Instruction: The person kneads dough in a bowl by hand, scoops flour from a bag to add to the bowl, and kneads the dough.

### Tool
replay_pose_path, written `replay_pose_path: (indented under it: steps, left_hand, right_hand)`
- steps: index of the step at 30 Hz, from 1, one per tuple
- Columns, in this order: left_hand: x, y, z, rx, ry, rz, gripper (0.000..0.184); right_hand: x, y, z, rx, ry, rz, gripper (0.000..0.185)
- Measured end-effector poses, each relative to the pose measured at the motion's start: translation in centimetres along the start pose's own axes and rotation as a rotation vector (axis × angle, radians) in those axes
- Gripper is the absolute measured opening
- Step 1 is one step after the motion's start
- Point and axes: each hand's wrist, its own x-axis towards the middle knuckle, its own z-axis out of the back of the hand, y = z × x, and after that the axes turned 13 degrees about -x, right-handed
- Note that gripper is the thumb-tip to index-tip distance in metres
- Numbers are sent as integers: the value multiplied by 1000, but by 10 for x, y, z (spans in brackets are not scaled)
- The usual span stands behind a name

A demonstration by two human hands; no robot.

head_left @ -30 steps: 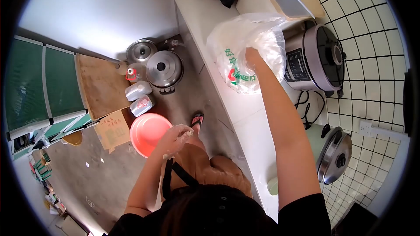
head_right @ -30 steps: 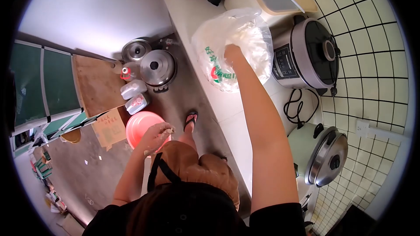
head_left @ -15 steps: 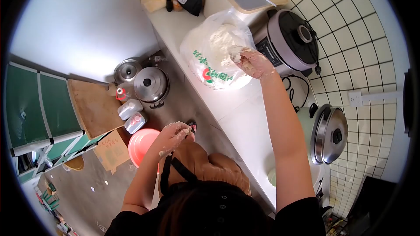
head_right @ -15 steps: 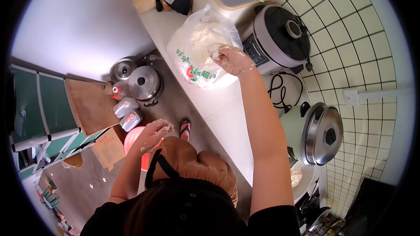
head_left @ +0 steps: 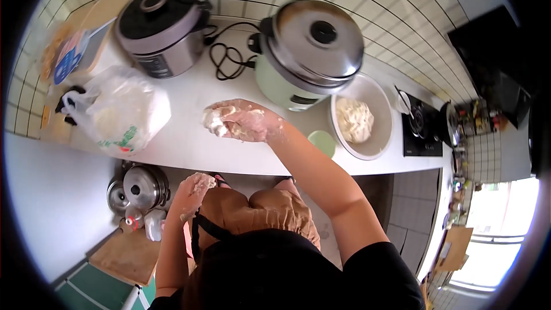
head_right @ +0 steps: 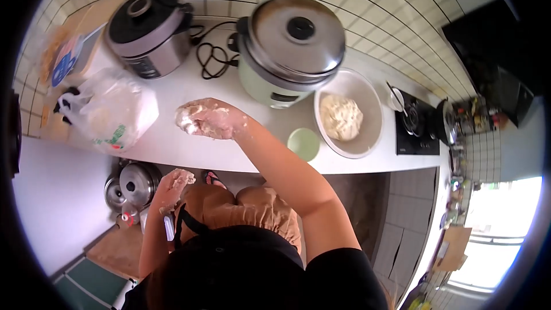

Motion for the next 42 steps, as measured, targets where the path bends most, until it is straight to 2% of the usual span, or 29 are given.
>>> replay_pose_path:
  steps: [2, 4, 6, 8, 10, 12, 15, 18, 21, 22, 24, 25, 28, 29, 32, 33, 36, 39, 42]
  left_hand:
    - [14, -35, -32, 60, 112, -13, 22]
    - [31, -44, -66, -10, 191, 33, 23]
    - [47, -39, -101, -51, 244, 40, 23]
    - [57, -46, -139, -73, 243, 47, 22]
    - [63, -49, -177, -98, 243, 52, 22]
    - [70, -43, -213, -124, 259, 67, 23]
    - [76, -56, -263, -30, 286, 77, 24]
    - [81, -44, -297, -6, 236, 30, 24]
    - [75, -52, -317, -28, 192, 38, 25]
    - [71, -59, -321, -37, 179, 46, 25]
    - [62, -76, -324, -26, 113, 197, 25]
    - [60, -81, -321, -12, 86, 268, 25]
    - [66, -58, -301, 22, 76, 145, 25]
    - [67, -56, -294, 4, 82, 136, 25]
    - [79, -64, -280, -22, 96, 118, 25]
    - [82, -75, -279, -6, 95, 121, 25]
    - [99, -87, -279, -40, 116, 118, 25]
    - [110, -86, -278, -71, 182, 107, 24]
    - [123, -76, -281, -82, 249, 60, 23]
  right_hand:
    - [-67, -6, 37, -25, -45, 44, 48]
    - [-136, -14, 64, 50, -272, 86, 47]
    - [-210, -20, 102, -36, -432, 141, 48]
    - [-277, -15, 146, 70, -440, 291, 39]
    - [-331, 21, 163, 10, -646, 326, 34]
    - [-348, 19, 222, -532, -1111, 16, 34]
    - [-371, 20, 277, -1521, -830, -22, 35]
    - [-358, 48, 266, -927, -1163, 46, 34]
    - [-349, 62, 278, -1254, -975, -233, 24]
    - [-350, 67, 277, -1267, -967, -203, 24]
    - [-347, 81, 274, -1299, -946, -134, 24]
    - [-344, 86, 273, -1571, -900, -251, 22]
    - [-354, 84, 317, -1272, -1135, 107, 21]
    - [-361, 106, 273, -1120, -1181, -94, 24]
    - [-386, 105, 293, -1568, -939, -301, 31]
    - [-401, 108, 275, -1510, -1099, -124, 35]
    - [-422, 106, 268, -1288, -1202, -280, 36]
    - [-431, 99, 243, -1117, -1261, -187, 33]
    - [-416, 89, 236, -1564, -1076, -325, 30]
